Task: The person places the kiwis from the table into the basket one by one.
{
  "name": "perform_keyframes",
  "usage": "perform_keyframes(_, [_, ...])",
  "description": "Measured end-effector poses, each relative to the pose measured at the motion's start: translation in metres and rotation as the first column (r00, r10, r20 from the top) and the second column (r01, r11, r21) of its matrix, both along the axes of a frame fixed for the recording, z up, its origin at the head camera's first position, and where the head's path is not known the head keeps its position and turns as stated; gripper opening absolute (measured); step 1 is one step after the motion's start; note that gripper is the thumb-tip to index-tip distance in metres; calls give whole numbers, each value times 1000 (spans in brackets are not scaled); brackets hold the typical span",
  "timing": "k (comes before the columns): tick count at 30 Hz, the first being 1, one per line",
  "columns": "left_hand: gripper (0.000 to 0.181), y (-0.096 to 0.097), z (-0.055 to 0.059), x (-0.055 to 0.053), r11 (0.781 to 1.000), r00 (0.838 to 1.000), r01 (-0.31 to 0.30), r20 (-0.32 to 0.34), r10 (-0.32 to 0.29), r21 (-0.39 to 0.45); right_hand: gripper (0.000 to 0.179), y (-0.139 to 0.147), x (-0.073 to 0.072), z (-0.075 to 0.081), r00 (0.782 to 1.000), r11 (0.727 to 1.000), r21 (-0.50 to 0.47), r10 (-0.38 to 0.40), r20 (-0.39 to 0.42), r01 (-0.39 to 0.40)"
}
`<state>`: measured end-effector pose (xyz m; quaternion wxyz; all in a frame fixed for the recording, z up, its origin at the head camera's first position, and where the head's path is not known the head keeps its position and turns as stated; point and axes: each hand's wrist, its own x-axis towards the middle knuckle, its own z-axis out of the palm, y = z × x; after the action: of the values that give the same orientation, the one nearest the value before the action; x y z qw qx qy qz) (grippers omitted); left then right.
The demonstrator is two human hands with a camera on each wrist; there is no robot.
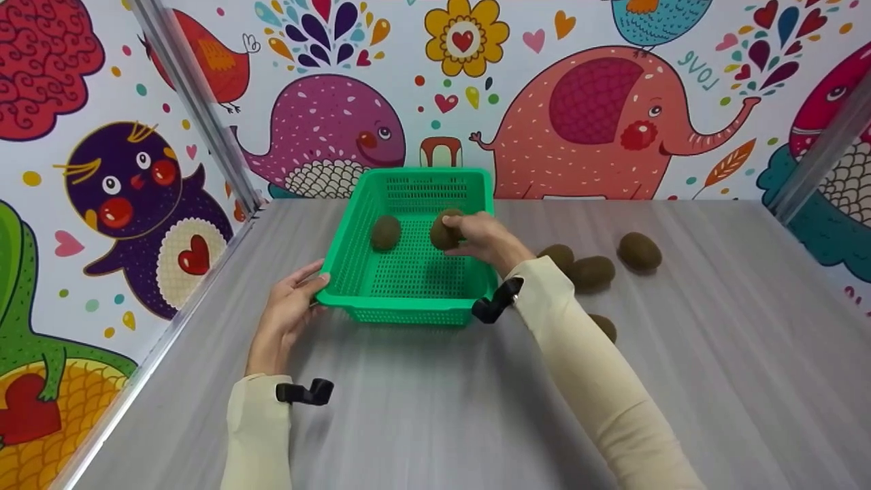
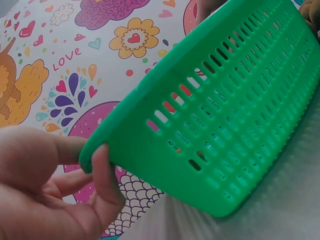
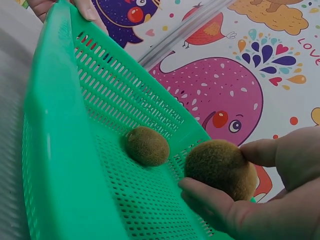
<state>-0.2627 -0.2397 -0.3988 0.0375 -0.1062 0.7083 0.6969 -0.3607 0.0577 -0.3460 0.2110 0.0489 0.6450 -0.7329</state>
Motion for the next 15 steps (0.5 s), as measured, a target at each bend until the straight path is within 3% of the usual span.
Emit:
perform_keyframes(12, [54,0,0,0,1000,1000,-5,6,5,5,79,-7,0,-9,999,999,-24,-34,11,34])
perform_keyframes(15, [54,1,0,0,1000,1000,-5,7,5,1,76,-6,1,-9,999,999,-16,-32,28,33])
